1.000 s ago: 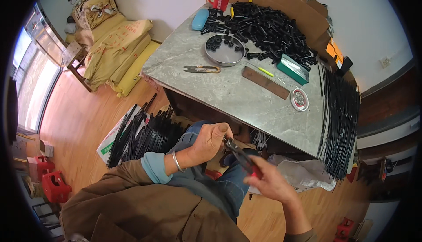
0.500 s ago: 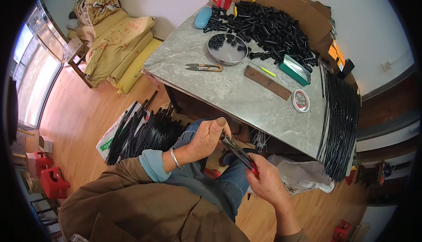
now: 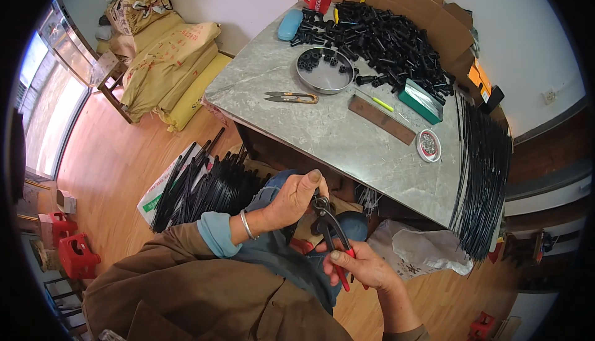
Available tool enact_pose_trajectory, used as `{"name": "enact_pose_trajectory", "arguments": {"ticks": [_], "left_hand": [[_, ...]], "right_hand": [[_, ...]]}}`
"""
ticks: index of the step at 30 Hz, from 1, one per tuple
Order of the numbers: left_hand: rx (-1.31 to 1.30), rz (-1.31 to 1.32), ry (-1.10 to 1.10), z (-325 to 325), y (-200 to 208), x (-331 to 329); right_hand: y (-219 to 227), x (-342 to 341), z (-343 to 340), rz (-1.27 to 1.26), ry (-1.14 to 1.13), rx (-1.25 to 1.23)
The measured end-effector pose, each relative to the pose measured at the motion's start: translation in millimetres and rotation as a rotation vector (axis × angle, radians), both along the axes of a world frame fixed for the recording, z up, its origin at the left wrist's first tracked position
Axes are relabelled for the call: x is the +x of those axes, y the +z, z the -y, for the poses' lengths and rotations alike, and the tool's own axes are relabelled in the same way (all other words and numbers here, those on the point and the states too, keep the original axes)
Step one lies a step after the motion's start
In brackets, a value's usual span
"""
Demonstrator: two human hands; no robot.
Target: Assembling and organizing bundles of black wires at a workstation.
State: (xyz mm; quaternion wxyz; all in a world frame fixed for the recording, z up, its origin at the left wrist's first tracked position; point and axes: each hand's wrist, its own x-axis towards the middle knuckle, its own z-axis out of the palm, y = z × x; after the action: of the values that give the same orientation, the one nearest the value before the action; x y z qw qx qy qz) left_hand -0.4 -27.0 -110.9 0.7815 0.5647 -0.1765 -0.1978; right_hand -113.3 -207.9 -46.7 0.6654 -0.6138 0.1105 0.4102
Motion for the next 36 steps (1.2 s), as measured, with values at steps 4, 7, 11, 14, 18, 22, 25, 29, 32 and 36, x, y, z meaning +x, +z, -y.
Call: {"name": "enact_pose_trajectory", "arguments": {"ticks": [4,7,11,14,18,22,25,29,32,36], "left_hand": [[-0.016,-0.023,-0.027,-2,-3,4],[-0.012,-0.013,-0.038,-1,-2,5],[0.004,0.008,-0.011,5,-2,8],[0.099,0.063,-0.038,2,-2,7],[0.116,0.209,0.186,6,-17,11],[-0.017,-0.192,0.101,3,-11,5],[-0.030,-0.169,0.007,13,-1,-1],[0.002,0.170,0.025,17,-47,6],[0.002,-0.142,0.142,13,-16,7],[-0.042,-0.179,0.081,32,-9,7]], "right_hand": [[0,6,0,0.012,0.009,0.003],[1,9,1,0.012,0.038,-0.032],[-5,0,-16,-0.134,-0.109,0.062],[-10,-10,-28,-0.388,-0.288,0.445],[-10,6,-43,0.054,-0.153,-0.384],[-53,40,53,1.276,-0.131,-1.442],[-30,73,127,1.036,-0.457,-1.603],[-17,141,169,0.652,-0.369,-1.596],[-39,187,182,0.599,-0.250,-1.594],[-47,193,207,0.661,-0.267,-1.653]]}}
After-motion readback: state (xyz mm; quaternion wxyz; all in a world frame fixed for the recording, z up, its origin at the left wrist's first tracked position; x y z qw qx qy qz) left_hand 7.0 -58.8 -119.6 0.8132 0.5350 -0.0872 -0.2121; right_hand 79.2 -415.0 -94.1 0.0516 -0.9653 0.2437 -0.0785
